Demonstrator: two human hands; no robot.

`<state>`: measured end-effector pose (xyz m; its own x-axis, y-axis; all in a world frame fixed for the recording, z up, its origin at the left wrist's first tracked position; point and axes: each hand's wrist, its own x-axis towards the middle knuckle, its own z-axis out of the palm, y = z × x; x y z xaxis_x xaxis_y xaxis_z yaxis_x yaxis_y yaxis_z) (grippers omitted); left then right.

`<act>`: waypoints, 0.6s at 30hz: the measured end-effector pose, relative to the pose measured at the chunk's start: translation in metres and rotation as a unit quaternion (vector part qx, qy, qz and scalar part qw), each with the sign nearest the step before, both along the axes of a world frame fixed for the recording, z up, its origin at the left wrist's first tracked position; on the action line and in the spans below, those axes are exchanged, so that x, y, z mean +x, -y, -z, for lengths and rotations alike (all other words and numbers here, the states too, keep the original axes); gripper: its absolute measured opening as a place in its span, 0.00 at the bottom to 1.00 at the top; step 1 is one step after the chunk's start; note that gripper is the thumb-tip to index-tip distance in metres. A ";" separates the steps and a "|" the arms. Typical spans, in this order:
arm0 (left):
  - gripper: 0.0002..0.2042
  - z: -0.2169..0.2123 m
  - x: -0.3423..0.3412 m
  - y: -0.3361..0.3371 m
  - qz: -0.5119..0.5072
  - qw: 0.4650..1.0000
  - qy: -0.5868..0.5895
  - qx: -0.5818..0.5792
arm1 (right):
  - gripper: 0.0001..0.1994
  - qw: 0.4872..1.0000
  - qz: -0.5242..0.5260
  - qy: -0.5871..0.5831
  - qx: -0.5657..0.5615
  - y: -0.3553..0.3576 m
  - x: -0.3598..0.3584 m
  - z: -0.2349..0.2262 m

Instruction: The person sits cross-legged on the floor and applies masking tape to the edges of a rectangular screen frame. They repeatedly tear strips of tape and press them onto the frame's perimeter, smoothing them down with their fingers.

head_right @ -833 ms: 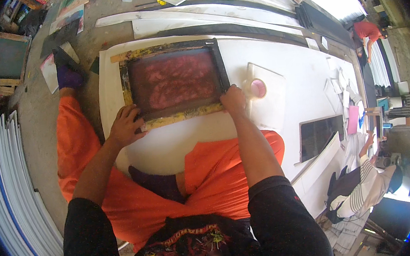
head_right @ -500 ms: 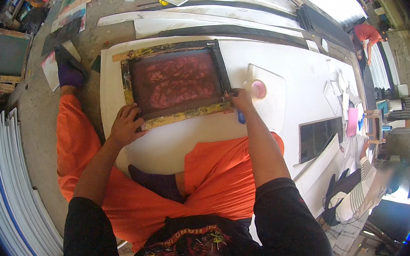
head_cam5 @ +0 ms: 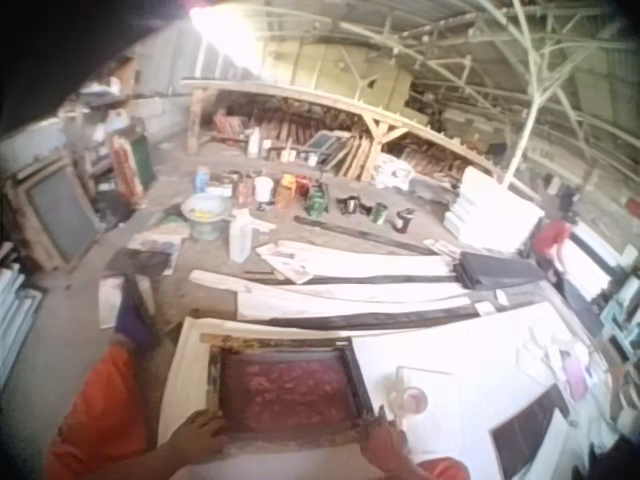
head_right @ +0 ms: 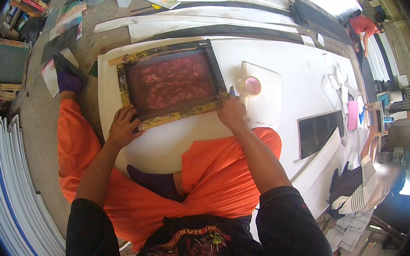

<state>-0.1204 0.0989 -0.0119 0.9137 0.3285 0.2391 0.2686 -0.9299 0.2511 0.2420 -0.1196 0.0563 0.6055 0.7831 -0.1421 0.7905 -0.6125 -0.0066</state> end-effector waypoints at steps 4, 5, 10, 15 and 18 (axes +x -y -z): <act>0.20 0.005 -0.001 -0.001 0.004 1.000 -0.009 0.007 | 0.18 0.994 -0.059 0.008 -0.091 0.008 0.005 0.002; 0.20 0.007 -0.003 -0.002 0.007 1.000 -0.010 0.007 | 0.18 0.990 -0.079 -0.008 -0.120 0.007 0.009 0.000; 0.20 0.008 -0.006 -0.001 0.010 1.000 -0.005 0.008 | 0.16 0.993 -0.054 -0.098 -0.039 0.015 0.009 -0.001; 0.20 0.007 -0.003 -0.001 -0.001 0.999 -0.032 -0.005 | 0.15 0.992 -0.091 -0.044 -0.076 0.028 0.034 0.050; 0.20 0.008 -0.004 0.004 -0.012 0.999 -0.037 -0.021 | 0.12 0.989 -0.133 0.037 -0.056 0.036 0.031 0.064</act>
